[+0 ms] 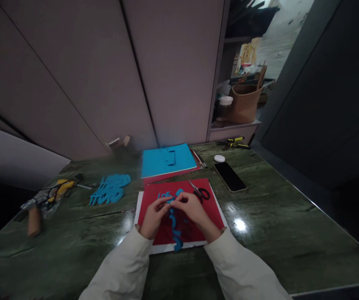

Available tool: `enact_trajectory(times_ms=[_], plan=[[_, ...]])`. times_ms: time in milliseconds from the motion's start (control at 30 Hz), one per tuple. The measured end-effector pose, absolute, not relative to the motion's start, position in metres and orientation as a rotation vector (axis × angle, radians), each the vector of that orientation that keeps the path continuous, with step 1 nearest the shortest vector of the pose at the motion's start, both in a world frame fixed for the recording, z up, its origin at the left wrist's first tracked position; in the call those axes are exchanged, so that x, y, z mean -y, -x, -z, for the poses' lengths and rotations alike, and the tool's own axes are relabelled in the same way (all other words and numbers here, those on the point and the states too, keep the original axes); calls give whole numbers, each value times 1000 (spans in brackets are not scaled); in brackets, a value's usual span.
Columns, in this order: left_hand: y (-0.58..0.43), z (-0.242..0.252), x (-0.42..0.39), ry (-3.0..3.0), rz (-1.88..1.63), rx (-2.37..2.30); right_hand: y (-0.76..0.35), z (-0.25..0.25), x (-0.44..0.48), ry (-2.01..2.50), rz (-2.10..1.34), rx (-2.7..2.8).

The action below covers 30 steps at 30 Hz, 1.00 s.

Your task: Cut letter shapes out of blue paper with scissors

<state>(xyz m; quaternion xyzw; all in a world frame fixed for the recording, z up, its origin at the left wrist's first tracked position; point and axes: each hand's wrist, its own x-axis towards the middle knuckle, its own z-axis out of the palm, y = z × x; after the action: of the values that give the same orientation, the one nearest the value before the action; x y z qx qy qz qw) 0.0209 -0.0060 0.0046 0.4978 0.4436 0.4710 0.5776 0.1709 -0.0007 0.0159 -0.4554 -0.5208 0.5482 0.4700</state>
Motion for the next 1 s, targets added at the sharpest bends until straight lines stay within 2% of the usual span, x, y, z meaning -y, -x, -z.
enact_trajectory(times_ms=[467,1000], plan=[[-21,-9,7,-848,-1071,-972,-173,-15,-2,1100,-1286,1318],[-19,0,4,-1248,-1136,-1066,-167,-13,3,1058,-1263,1400]])
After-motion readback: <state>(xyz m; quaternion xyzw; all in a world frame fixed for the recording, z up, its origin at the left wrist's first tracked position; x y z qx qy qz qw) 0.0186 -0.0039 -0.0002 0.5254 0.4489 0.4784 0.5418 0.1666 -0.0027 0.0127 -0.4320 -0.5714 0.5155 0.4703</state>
